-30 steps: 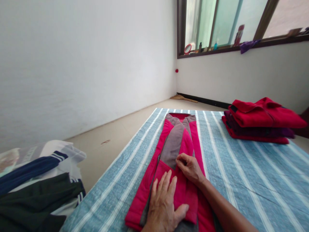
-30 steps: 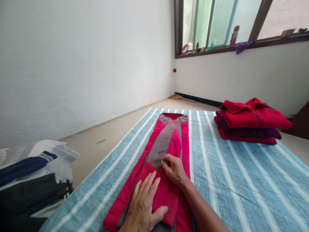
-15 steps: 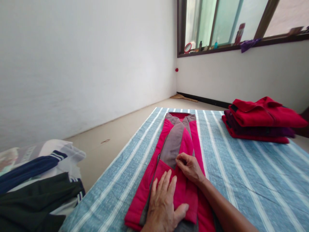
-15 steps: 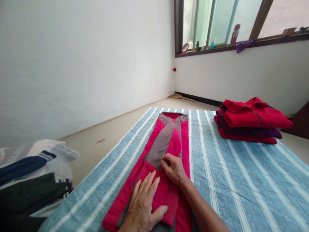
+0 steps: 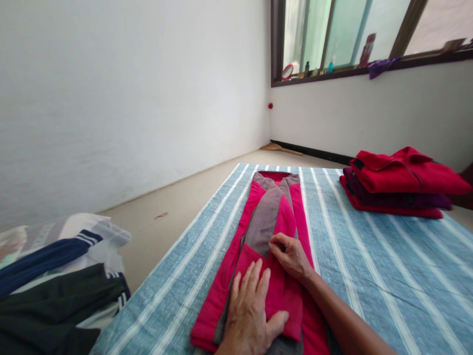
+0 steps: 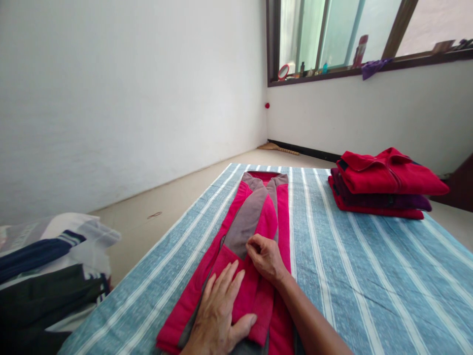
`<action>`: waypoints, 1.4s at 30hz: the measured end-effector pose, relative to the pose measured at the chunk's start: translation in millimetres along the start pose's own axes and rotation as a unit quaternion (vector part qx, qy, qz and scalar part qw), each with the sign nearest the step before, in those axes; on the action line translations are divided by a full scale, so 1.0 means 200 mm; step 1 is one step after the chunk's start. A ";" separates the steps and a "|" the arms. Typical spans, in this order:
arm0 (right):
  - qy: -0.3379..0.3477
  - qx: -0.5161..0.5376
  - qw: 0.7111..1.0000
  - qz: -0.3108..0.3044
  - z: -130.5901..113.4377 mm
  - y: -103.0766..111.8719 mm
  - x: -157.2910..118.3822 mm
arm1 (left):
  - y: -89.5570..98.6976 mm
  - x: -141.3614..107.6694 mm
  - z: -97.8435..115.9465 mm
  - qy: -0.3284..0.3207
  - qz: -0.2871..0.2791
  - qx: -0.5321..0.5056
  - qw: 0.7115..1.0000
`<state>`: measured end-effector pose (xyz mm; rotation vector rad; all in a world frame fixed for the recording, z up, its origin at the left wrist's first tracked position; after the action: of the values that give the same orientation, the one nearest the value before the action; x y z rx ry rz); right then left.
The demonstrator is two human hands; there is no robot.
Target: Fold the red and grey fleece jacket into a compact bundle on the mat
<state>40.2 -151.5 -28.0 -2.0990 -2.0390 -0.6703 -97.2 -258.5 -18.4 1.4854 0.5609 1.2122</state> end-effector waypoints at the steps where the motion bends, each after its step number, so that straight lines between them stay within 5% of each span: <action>1: 0.000 0.000 1.000 0.001 0.00 0.00 0.00 | 0.00 0.00 0.00 0.000 0.000 0.000 1.000; 42: -0.002 0.002 1.000 0.001 -0.02 0.01 0.01 | 0.01 0.00 0.00 -0.006 0.019 0.003 1.000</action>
<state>41.5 -151.7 -24.1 -2.1031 -2.0378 -0.6605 -98.0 -259.1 -15.6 1.5135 0.5310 1.2321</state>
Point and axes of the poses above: each hand's wrist, its own x-axis towards the middle knuckle, its own y-axis out of the back of the hand, z = x × y, the point moved 4 cm from there along x, towards the middle knuckle, and after that the axes turned 8 degrees about z, right-handed, at the moved point
